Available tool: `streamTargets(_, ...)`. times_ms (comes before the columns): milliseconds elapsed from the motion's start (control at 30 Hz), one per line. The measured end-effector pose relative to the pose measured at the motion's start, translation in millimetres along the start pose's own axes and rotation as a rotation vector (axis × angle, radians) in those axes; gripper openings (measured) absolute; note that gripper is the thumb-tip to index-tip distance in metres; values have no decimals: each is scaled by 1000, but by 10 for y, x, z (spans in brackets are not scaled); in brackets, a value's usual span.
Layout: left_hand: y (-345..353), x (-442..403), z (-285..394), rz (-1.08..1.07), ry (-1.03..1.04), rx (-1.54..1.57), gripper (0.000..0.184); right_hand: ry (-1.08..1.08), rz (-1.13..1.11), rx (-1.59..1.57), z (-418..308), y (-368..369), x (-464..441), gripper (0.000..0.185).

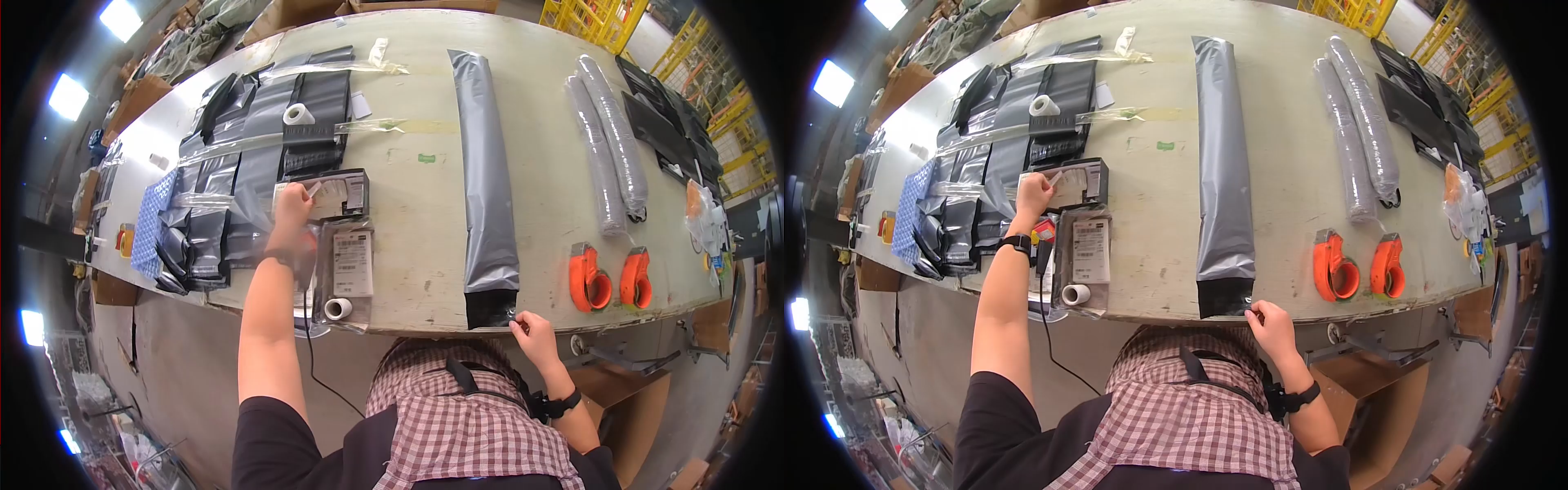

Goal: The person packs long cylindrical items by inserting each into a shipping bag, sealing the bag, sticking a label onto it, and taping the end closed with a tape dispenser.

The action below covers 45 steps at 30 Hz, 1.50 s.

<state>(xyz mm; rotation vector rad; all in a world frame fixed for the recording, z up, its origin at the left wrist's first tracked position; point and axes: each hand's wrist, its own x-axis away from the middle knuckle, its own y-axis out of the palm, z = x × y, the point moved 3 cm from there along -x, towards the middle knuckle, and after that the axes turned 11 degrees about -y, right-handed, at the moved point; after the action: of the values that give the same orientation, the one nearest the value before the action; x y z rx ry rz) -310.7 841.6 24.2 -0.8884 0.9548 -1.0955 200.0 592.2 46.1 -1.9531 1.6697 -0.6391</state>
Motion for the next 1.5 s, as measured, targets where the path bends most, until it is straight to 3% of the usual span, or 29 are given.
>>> streamTargets(100,5,-5,7,-59,46,45,21,1,-8,15,-13,-51,5,16)
streamTargets(300,2,-93,-48,-252,-101,194,33,-2,-26,-4,70,-39,55,15)
streamTargets(400,-25,-141,-59,-291,3,202,35,-2,-26,-2,68,-47,53,15)
streamTargets(600,-41,-143,-63,-310,23,210,33,-3,-19,-22,31,-43,36,15)
streamTargets(700,36,-160,-186,-312,41,302,22,-11,-79,38,84,-43,46,19)
streamTargets(800,-315,-31,381,96,169,224,10,12,186,134,-137,-211,5,29)
streamTargets(867,-664,429,1429,165,502,271,10,8,202,-257,-201,-222,-25,39)
streamTargets(900,-437,772,1703,-110,627,313,10,54,78,-652,-242,-130,-70,41)
streamTargets(933,-379,1175,2100,-149,916,255,11,168,-126,-1048,-356,-35,-108,44)
streamTargets(967,-256,1570,2380,-266,1022,356,12,364,-280,-1312,-487,44,-166,38)
streamTargets(1033,-325,2117,2839,-381,1220,231,11,462,-357,-1265,-315,265,-146,29)
streamTargets(1133,-176,2108,2871,-352,763,354,31,599,-332,-1020,33,112,46,19)
streamTargets(1233,-4,2213,2683,-533,44,322,59,541,-312,-806,113,35,80,19)
streamTargets(1267,86,2282,2671,-738,-157,352,67,445,-304,-827,133,112,-7,18)
streamTargets(1300,105,2341,2698,-589,-36,377,65,339,-170,-948,183,294,-127,20)
streamTargets(1367,166,2484,2709,-277,202,423,62,370,128,-1159,-99,344,-340,23)
streamTargets(1467,-118,2498,2900,-209,400,401,36,218,44,-896,99,143,-214,26)
streamTargets(1500,-129,2517,2937,-216,461,399,31,13,154,-489,165,10,-240,25)
